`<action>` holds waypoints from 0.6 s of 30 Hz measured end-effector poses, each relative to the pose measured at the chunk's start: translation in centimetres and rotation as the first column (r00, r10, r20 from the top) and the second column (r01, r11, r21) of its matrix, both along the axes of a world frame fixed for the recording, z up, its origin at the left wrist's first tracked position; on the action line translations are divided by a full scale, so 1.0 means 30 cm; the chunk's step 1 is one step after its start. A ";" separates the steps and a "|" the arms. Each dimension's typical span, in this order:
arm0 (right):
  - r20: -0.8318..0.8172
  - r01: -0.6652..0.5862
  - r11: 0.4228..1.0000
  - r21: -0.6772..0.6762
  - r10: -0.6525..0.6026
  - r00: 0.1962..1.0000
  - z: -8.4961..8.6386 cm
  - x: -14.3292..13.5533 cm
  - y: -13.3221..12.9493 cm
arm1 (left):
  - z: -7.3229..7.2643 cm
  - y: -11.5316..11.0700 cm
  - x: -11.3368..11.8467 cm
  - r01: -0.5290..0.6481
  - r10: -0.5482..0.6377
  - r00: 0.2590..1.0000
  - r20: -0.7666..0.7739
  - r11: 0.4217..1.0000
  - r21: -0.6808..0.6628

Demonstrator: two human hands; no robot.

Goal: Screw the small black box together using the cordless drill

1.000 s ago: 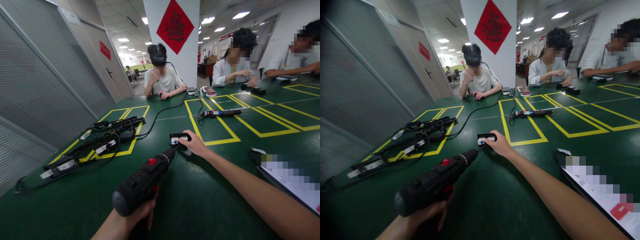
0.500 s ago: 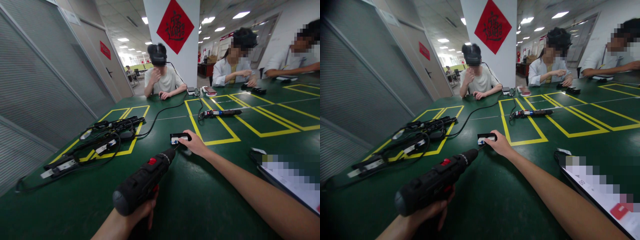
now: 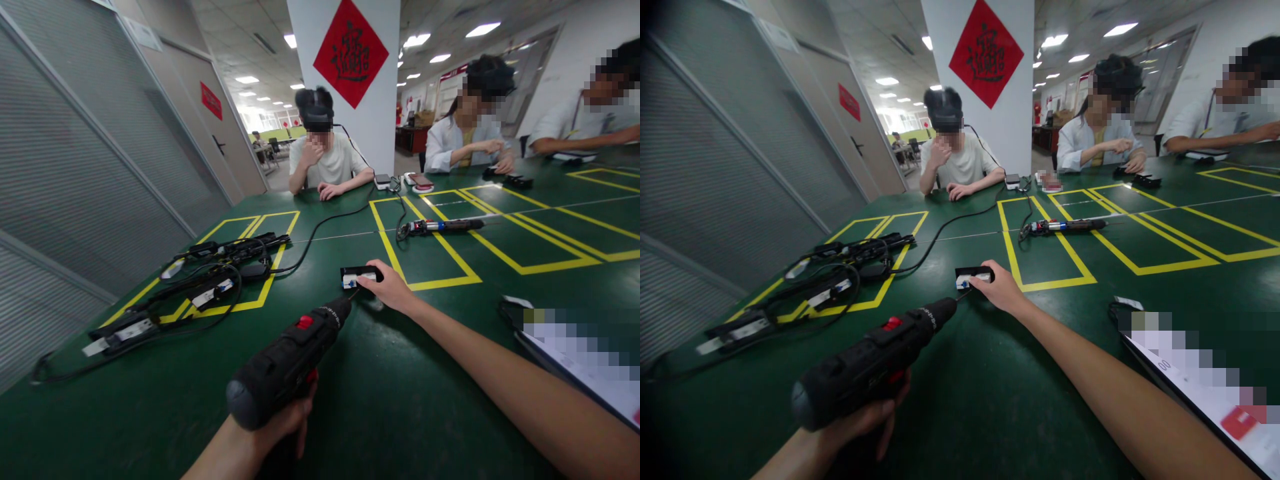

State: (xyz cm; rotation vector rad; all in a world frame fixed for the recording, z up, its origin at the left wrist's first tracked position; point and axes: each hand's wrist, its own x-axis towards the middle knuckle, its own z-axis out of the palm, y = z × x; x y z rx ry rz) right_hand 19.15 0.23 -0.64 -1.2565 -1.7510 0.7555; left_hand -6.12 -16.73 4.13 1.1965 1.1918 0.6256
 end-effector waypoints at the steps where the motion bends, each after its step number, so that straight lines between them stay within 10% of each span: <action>1: 0.001 -0.001 1.000 0.000 0.001 1.000 0.001 0.001 0.000 | -0.009 -0.001 0.001 -0.009 0.009 1.000 0.009 1.000 0.012; 7: 0.013 -0.005 1.000 0.000 0.005 1.000 0.006 0.002 -0.001 | -0.042 0.010 0.006 -0.026 0.024 0.999 0.046 0.999 0.037; 18: 0.008 -0.013 1.000 -0.021 0.013 1.000 0.020 0.000 -0.008 | 0.047 -0.001 0.017 -0.019 0.018 0.999 0.031 1.000 0.001</action>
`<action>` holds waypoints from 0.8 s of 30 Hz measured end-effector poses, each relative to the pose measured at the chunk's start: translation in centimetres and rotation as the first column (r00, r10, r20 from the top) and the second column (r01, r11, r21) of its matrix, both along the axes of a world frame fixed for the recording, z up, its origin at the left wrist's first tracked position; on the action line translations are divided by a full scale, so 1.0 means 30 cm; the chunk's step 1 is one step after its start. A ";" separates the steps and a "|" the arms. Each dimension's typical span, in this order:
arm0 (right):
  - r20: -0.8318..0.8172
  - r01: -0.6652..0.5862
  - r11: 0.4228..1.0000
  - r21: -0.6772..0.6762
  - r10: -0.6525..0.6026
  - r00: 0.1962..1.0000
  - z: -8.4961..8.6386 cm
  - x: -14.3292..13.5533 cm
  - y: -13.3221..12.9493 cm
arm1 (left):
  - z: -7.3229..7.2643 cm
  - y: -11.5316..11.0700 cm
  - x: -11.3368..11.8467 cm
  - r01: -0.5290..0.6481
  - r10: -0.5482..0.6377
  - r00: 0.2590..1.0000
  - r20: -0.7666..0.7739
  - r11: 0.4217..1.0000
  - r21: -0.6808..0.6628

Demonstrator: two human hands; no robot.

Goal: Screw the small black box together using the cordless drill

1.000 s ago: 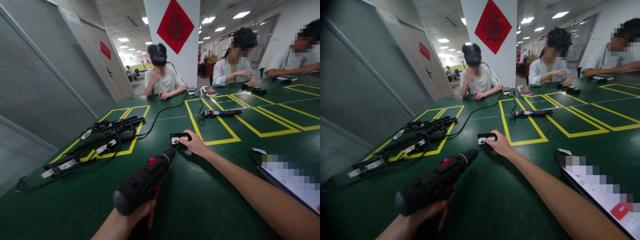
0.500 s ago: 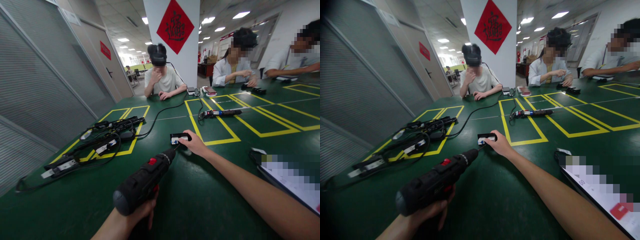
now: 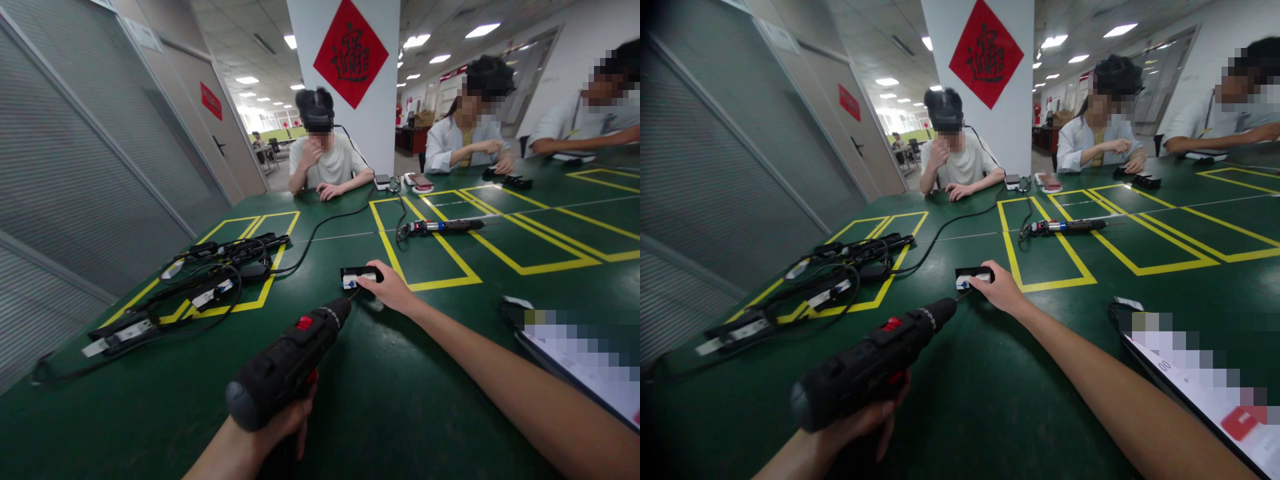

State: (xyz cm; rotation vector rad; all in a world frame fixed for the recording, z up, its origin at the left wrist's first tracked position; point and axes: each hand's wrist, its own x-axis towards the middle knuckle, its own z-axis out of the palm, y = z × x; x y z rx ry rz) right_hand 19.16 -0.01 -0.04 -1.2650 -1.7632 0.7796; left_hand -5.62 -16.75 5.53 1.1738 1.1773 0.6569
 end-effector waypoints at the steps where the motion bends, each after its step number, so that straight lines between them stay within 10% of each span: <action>1: 0.000 0.000 1.000 0.001 0.000 1.000 -0.002 -0.001 0.001 | 0.003 0.000 0.000 0.004 -0.004 1.000 -0.005 1.000 -0.002; 24: 0.011 0.000 1.000 0.017 -0.001 1.000 -0.013 0.002 0.008 | -0.023 -0.005 0.000 0.003 -0.003 1.000 -0.018 1.000 0.010</action>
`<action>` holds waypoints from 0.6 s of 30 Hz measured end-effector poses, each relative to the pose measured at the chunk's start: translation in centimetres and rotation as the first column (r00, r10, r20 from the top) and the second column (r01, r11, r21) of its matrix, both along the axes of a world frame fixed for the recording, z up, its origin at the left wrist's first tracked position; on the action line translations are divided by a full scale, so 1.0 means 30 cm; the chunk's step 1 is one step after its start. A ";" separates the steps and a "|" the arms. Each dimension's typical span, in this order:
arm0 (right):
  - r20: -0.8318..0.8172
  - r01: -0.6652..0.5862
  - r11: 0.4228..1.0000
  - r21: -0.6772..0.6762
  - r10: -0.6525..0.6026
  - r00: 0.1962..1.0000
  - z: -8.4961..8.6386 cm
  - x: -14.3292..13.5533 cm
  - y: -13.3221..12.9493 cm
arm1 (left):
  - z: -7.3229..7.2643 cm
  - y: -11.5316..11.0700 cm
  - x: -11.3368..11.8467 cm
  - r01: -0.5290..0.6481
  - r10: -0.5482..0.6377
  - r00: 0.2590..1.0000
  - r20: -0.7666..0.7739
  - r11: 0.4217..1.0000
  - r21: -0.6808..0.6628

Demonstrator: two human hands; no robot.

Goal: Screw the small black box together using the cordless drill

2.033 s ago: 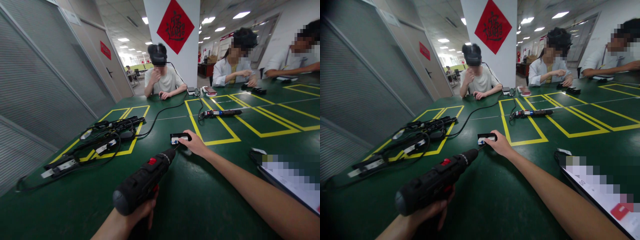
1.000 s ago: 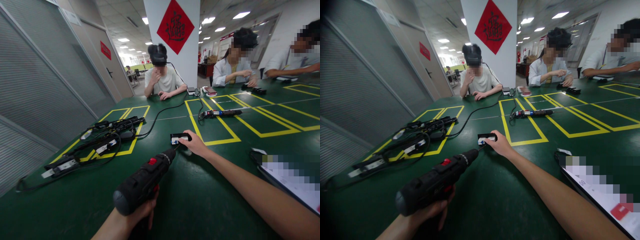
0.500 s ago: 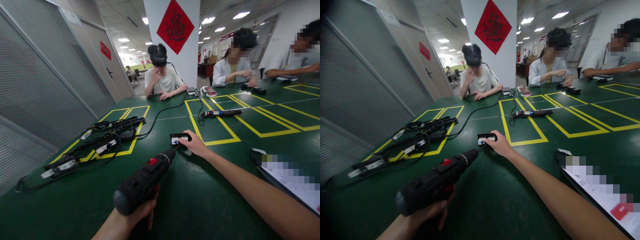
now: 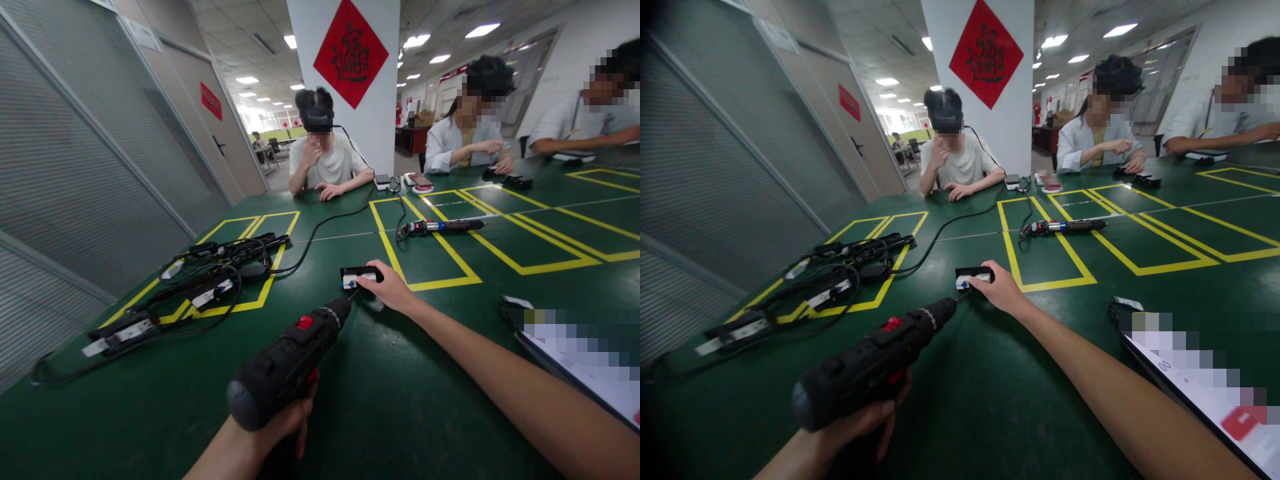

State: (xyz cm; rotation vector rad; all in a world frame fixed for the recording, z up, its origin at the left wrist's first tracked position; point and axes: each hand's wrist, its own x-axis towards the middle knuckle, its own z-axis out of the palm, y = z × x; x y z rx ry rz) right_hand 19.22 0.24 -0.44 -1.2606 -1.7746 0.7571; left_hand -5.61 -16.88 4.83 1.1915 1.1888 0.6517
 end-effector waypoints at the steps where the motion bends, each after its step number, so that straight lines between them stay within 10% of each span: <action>1: 0.000 0.000 1.000 0.002 0.000 1.000 0.001 0.000 -0.001 | 0.002 0.000 0.003 -0.001 0.001 1.000 0.002 1.000 0.000; 18: -0.009 0.004 1.000 -0.004 -0.004 1.000 0.007 -0.003 -0.006 | -0.011 0.006 -0.006 0.016 -0.015 0.998 -0.055 1.000 0.008</action>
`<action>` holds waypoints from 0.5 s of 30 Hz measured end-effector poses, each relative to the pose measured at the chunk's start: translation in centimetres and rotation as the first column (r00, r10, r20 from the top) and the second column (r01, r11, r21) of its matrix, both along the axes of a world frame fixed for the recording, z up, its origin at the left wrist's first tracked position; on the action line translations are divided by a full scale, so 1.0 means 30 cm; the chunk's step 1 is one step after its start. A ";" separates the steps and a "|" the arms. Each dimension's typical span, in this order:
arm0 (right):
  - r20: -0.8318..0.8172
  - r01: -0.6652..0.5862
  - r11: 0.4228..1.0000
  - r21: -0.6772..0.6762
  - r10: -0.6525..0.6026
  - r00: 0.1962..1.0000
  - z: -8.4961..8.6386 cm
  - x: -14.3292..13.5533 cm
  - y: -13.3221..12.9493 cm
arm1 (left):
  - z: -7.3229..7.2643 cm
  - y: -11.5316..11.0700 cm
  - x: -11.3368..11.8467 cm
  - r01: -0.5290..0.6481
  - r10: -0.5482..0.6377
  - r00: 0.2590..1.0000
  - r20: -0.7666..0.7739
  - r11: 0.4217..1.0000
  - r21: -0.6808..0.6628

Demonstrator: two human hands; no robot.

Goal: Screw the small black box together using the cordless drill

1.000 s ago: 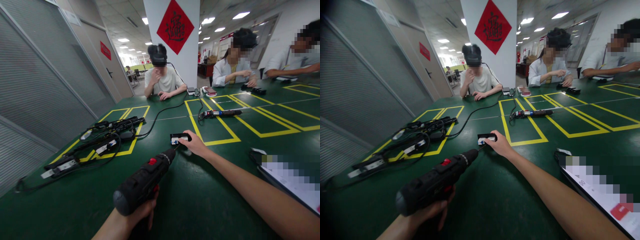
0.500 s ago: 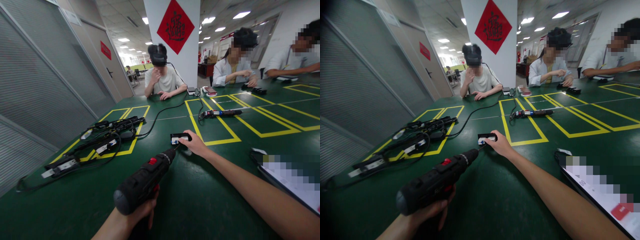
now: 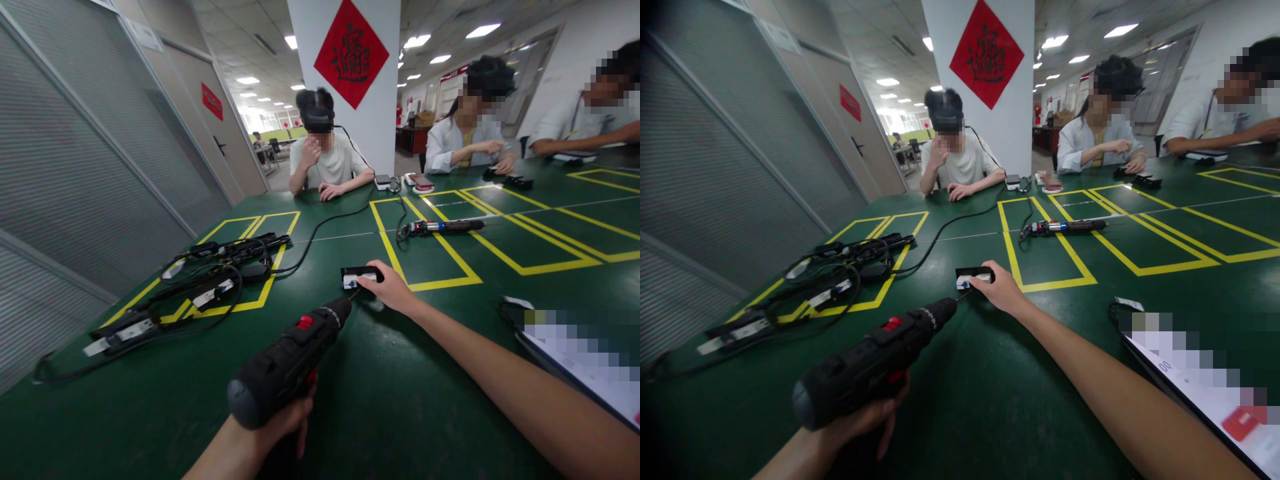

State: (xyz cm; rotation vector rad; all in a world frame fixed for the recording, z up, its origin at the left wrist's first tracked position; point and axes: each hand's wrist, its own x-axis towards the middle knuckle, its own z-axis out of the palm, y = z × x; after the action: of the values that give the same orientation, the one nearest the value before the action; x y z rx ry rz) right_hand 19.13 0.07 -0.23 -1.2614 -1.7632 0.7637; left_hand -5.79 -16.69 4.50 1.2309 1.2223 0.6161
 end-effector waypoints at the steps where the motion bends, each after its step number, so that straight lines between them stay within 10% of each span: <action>1: 0.000 0.002 1.000 0.001 -0.002 1.000 0.000 0.000 0.000 | -0.004 0.004 0.000 0.008 -0.008 1.000 0.002 1.000 -0.001; 15: 0.008 -0.003 1.000 0.002 0.003 1.000 0.002 0.004 0.000 | 0.049 -0.029 0.006 -0.015 0.016 0.999 -0.029 0.999 0.034</action>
State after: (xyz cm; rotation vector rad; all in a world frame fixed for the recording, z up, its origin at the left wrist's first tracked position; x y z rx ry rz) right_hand 19.24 0.07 -0.16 -1.2625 -1.7728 0.7596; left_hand -5.62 -17.57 5.98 1.2633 1.2514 0.6343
